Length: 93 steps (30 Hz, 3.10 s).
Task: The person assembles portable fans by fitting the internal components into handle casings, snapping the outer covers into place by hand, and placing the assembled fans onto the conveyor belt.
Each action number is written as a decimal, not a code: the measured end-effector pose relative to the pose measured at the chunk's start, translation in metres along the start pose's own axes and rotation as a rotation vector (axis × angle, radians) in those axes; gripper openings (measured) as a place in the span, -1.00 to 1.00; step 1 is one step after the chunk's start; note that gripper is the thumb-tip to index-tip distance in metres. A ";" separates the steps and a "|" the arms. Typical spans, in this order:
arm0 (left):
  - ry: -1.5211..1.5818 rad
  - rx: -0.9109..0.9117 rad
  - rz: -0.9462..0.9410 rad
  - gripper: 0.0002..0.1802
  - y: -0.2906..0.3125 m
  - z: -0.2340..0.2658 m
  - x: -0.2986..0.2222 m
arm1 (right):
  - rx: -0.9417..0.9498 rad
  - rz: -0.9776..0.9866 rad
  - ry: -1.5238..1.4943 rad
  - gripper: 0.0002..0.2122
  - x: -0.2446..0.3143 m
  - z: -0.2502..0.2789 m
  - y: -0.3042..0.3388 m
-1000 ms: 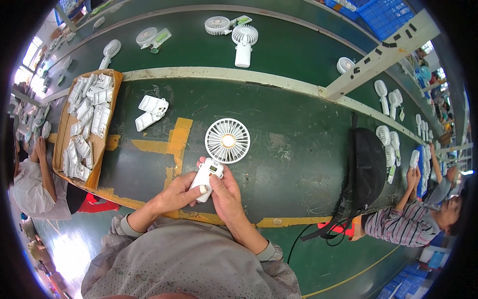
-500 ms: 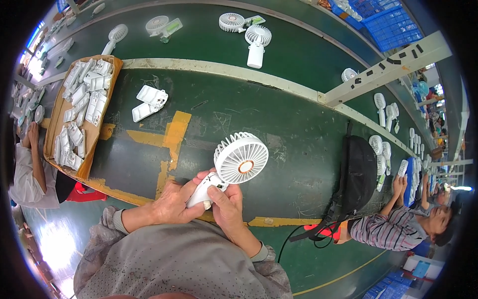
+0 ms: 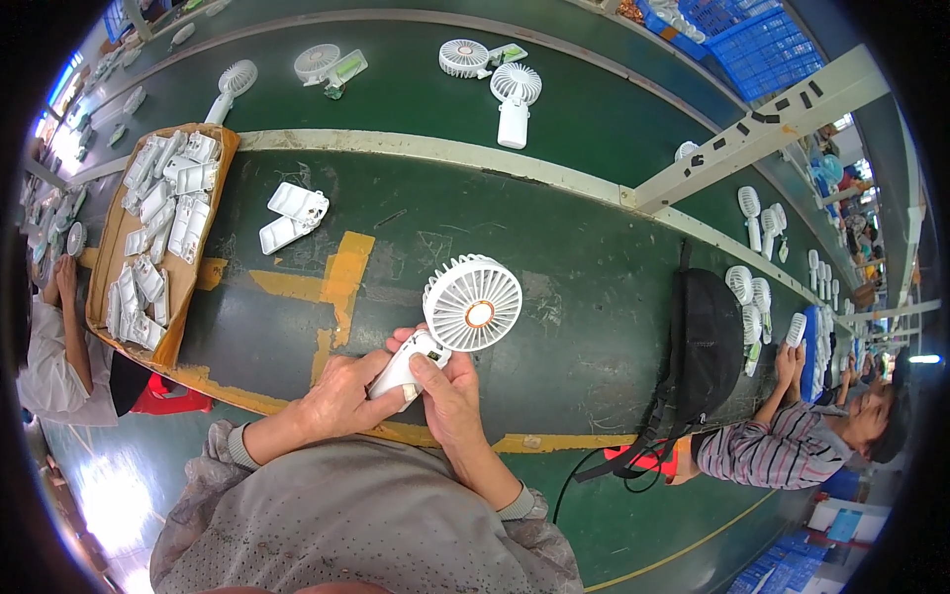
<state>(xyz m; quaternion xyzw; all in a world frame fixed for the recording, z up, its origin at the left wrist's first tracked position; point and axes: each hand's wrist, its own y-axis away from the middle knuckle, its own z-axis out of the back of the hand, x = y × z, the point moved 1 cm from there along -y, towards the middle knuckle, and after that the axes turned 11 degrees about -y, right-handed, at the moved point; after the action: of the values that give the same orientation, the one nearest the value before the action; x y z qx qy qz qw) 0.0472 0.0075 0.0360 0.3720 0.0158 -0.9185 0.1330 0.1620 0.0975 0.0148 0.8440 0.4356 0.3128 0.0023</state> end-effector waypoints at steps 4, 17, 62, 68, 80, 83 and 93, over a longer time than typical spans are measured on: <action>0.124 -0.013 0.065 -0.62 -0.002 0.002 -0.008 | 0.046 0.030 0.040 -0.63 0.002 -0.003 0.000; 0.117 -0.053 -0.019 -0.63 -0.005 0.004 -0.009 | 0.017 0.037 0.021 -0.70 0.000 -0.005 0.002; 0.092 -0.118 0.164 -0.50 -0.012 0.007 0.011 | -0.009 -0.184 -0.054 -0.56 -0.020 0.035 -0.020; 0.019 -0.090 0.133 -0.52 -0.012 0.009 0.008 | 0.033 -0.181 -0.039 -0.54 -0.022 0.040 -0.018; -0.185 -0.149 0.070 -0.48 -0.004 -0.006 0.005 | -0.051 -0.099 0.048 -0.61 -0.030 0.027 -0.012; -0.242 -0.175 0.053 -0.48 -0.002 -0.010 0.001 | -0.126 -0.105 0.140 -0.67 -0.031 0.024 -0.014; 0.331 0.090 0.343 -0.61 -0.006 -0.009 0.022 | -0.066 -0.102 -0.077 -0.68 -0.025 0.026 -0.010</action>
<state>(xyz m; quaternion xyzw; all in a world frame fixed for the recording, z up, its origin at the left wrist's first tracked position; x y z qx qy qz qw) 0.0363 0.0095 0.0135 0.5202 -0.0668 -0.8088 0.2660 0.1576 0.0925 -0.0223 0.8316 0.4671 0.2937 0.0625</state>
